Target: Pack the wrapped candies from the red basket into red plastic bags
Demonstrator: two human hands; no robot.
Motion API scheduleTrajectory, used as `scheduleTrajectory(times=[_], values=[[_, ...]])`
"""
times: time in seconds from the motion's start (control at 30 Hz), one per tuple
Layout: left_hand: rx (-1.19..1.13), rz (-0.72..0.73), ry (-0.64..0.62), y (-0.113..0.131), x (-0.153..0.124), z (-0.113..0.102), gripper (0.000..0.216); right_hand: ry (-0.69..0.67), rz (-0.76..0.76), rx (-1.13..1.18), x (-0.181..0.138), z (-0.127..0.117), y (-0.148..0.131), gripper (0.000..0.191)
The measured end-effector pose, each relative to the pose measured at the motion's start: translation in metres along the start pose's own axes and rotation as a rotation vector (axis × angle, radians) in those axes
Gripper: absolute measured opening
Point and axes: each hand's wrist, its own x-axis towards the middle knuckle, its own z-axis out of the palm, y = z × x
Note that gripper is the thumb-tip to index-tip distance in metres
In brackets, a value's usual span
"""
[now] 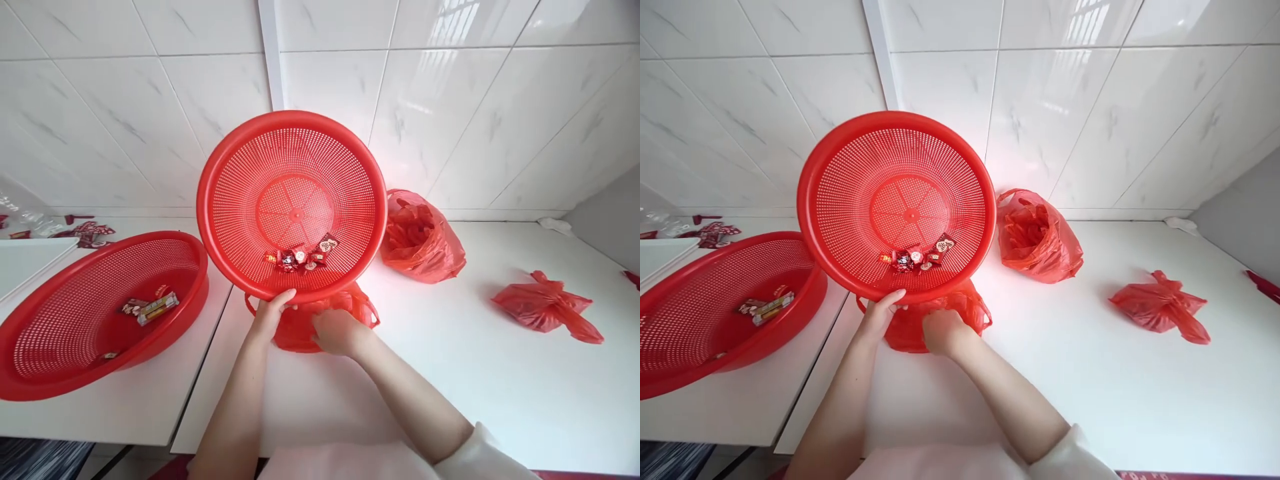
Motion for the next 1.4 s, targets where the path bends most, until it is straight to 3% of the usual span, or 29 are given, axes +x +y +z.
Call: scheduleTrajectory(times=[0.1, 0.2, 0.27, 0.43, 0.53, 0.7, 0.87, 1.03, 1.13, 1.2, 1.3, 1.4], values=[[-0.023, 0.027, 0.038, -0.003, 0.0, 0.0, 0.032, -0.04, 0.034, -0.039, 0.0, 0.001, 0.007, 0.019], [-0.033, 0.017, 0.043, -0.008, 0.003, 0.0, 0.033, 0.032, 0.017, -0.022, -0.013, -0.008, 0.023, 0.028], [-0.021, 0.003, 0.029, -0.012, 0.005, 0.0, 0.037, 0.146, -0.063, 0.05, -0.02, -0.017, 0.03, 0.028], [0.05, 0.074, -0.025, -0.025, -0.001, 0.013, 0.049, 0.622, -0.232, 0.325, -0.009, -0.025, 0.034, 0.026], [0.034, 0.052, -0.099, -0.033, -0.01, 0.026, 0.061, 0.717, -0.289, 0.323, 0.012, -0.016, 0.036, 0.038], [-0.097, -0.1, -0.138, -0.038, -0.013, 0.034, 0.051, 0.578, -0.403, 0.323, 0.019, -0.01, 0.047, 0.044], [-0.142, -0.144, -0.08, -0.029, 0.0, 0.019, 0.034, 0.492, -0.535, 0.448, 0.004, -0.021, 0.056, 0.047], [-0.135, -0.049, -0.01, -0.019, 0.007, 0.007, 0.027, 0.538, -0.304, 0.88, 0.011, -0.021, 0.065, 0.037], [-0.129, -0.016, 0.016, -0.016, 0.007, 0.007, 0.029, 0.406, -0.315, 1.185, 0.013, -0.022, 0.072, 0.045], [-0.127, -0.012, 0.015, -0.015, 0.006, 0.008, 0.03, 0.357, -0.345, 1.27, 0.008, -0.026, 0.076, 0.045], [-0.119, -0.011, 0.006, -0.014, 0.006, 0.009, 0.028, 0.327, -0.354, 1.216, -0.003, -0.033, 0.079, 0.038], [-0.11, -0.007, 0.001, -0.013, 0.006, 0.01, 0.024, 0.294, -0.322, 1.014, -0.013, -0.038, 0.081, 0.031]])
